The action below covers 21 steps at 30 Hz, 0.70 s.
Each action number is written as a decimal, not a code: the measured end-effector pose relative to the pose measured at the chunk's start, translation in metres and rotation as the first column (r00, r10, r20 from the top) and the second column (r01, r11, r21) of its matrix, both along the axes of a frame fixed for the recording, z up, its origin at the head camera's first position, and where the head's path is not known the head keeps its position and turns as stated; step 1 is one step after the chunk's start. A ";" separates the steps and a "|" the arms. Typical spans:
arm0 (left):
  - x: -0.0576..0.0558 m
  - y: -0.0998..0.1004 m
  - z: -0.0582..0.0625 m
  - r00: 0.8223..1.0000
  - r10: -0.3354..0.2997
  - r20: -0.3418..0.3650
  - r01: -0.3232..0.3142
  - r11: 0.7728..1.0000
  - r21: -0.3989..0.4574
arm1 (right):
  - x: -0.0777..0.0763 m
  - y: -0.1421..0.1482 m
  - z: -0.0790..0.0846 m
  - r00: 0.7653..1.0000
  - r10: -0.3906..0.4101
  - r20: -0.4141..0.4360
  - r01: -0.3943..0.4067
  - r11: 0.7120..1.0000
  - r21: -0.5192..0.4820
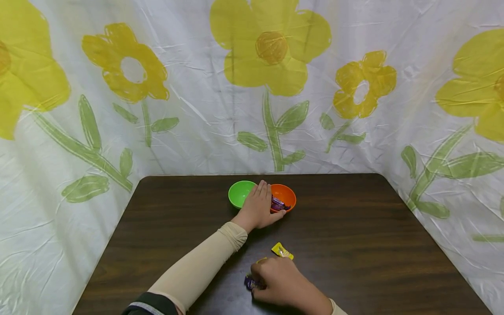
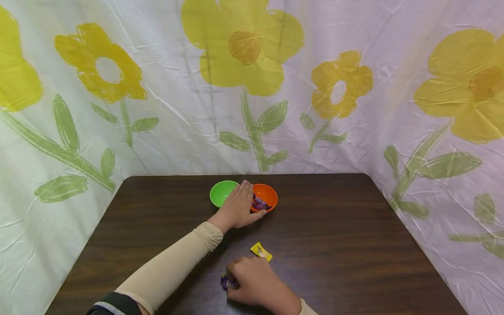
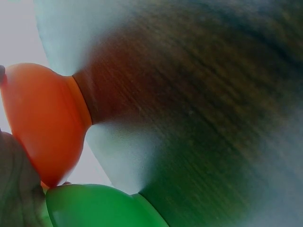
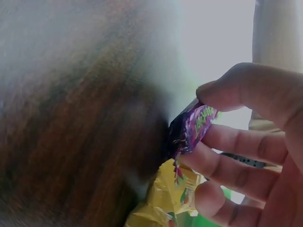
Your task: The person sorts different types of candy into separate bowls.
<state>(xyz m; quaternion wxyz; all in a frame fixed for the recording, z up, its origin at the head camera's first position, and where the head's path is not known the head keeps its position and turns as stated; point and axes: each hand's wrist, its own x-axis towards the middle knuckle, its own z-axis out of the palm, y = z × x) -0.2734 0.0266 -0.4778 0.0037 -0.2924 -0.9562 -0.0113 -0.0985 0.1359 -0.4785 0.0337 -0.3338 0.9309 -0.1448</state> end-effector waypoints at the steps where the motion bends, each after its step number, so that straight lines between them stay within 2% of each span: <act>1: 0.000 0.000 0.000 1.000 0.001 0.002 -0.001 1.000 0.002 | 0.000 0.000 0.000 1.000 0.005 0.002 -0.005 1.000 -0.001; 12: 0.000 0.000 0.001 1.000 0.007 0.002 -0.007 1.000 0.018 | -0.001 0.001 -0.002 0.996 0.074 -0.038 -0.077 0.995 -0.069; 21: 0.000 0.000 0.002 1.000 0.006 0.005 -0.006 1.000 0.015 | -0.002 0.003 0.001 0.995 0.093 -0.035 -0.096 0.992 -0.076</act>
